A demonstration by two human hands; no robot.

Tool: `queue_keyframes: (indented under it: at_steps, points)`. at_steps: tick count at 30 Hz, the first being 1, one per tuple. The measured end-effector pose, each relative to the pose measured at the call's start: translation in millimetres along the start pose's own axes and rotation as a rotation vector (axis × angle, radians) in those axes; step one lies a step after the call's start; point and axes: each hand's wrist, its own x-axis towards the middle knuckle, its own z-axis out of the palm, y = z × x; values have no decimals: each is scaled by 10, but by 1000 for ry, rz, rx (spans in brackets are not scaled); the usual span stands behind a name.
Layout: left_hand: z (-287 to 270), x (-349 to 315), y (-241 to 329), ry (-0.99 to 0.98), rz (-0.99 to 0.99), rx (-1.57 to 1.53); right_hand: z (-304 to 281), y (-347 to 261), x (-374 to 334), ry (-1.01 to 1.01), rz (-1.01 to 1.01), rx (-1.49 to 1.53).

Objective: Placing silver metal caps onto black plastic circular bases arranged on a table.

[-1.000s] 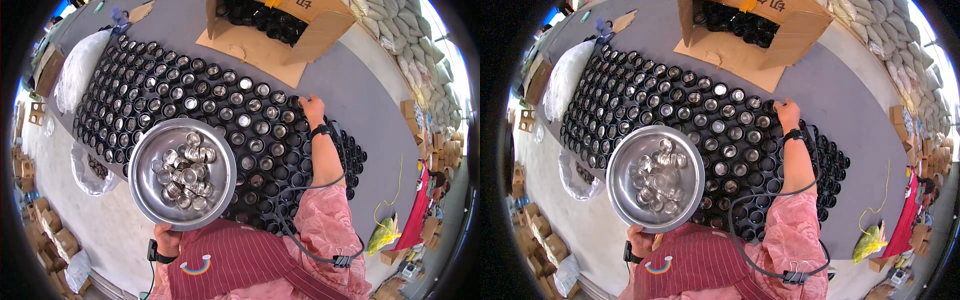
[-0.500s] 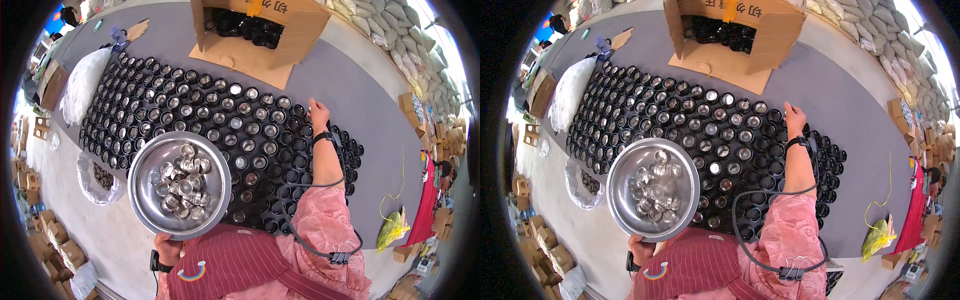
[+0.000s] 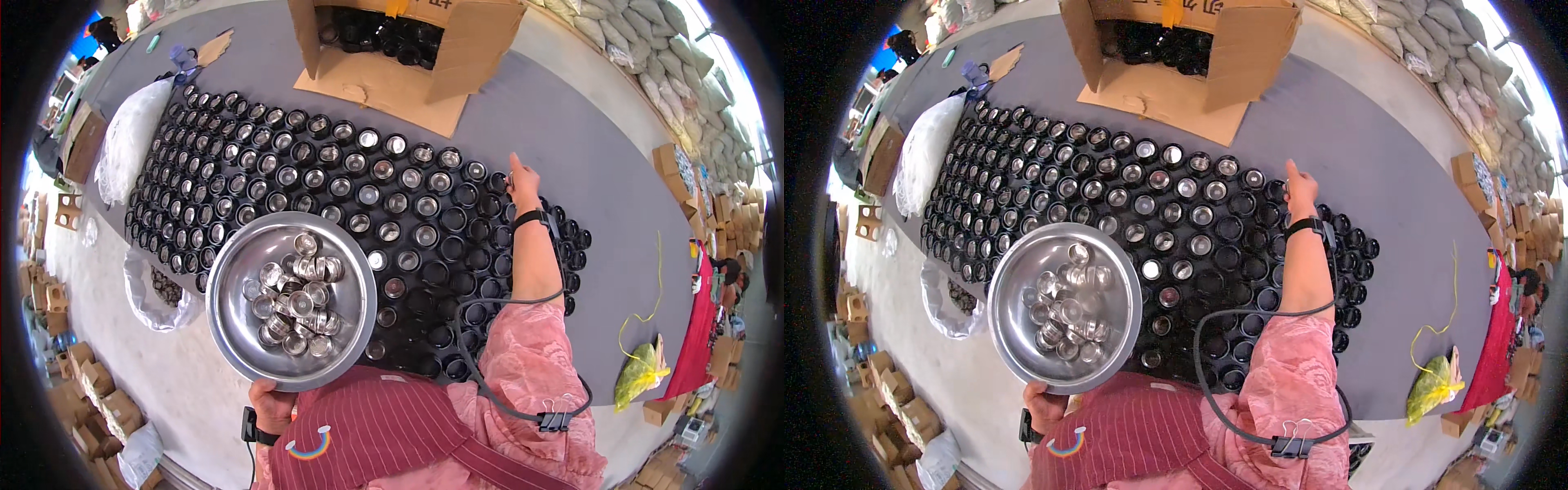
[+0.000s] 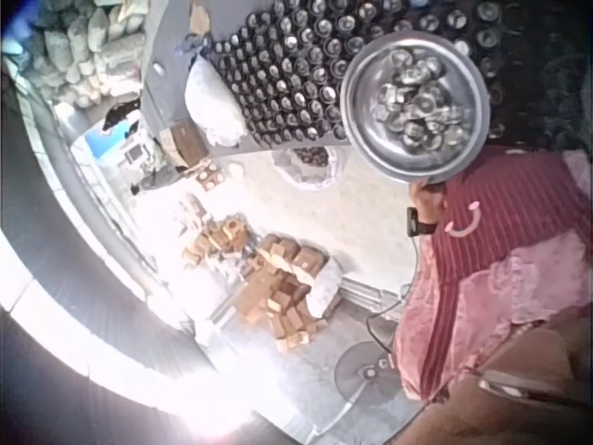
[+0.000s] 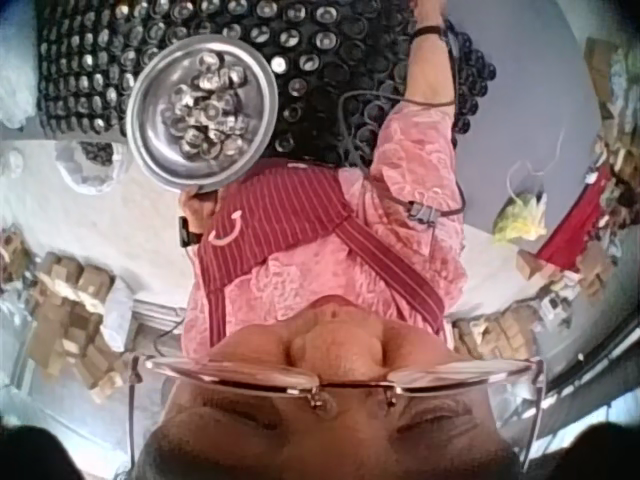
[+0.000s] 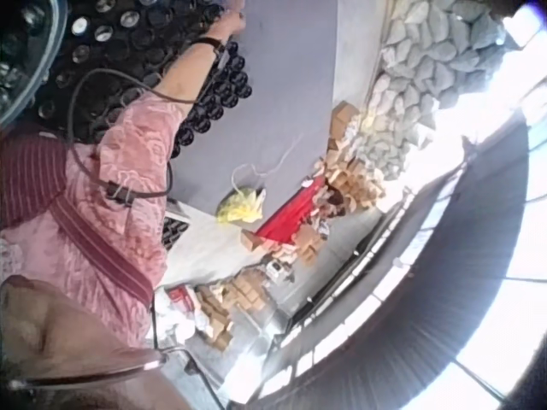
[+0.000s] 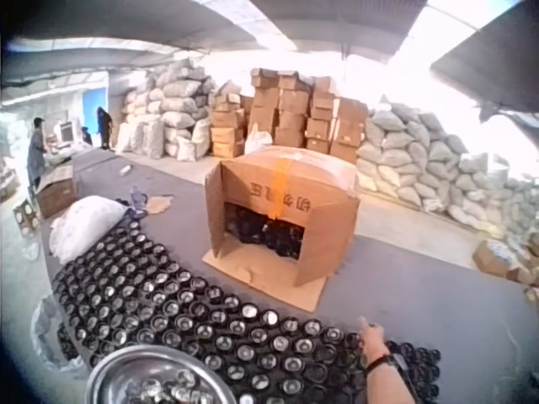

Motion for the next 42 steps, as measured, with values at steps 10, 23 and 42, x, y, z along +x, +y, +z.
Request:
queue_keyframes:
  at_steps: [10, 23, 42]
  points:
    - [97, 12, -176, -40, 11, 26, -117, 243, 321, -93, -144, -473]
    - [175, -102, -226, -16, -20, 52, -105, 448, 423, -62, -398, -449]
    - [162, -85, -248, -71, -37, 57, 258, 519, -239, -367, -538, -331]
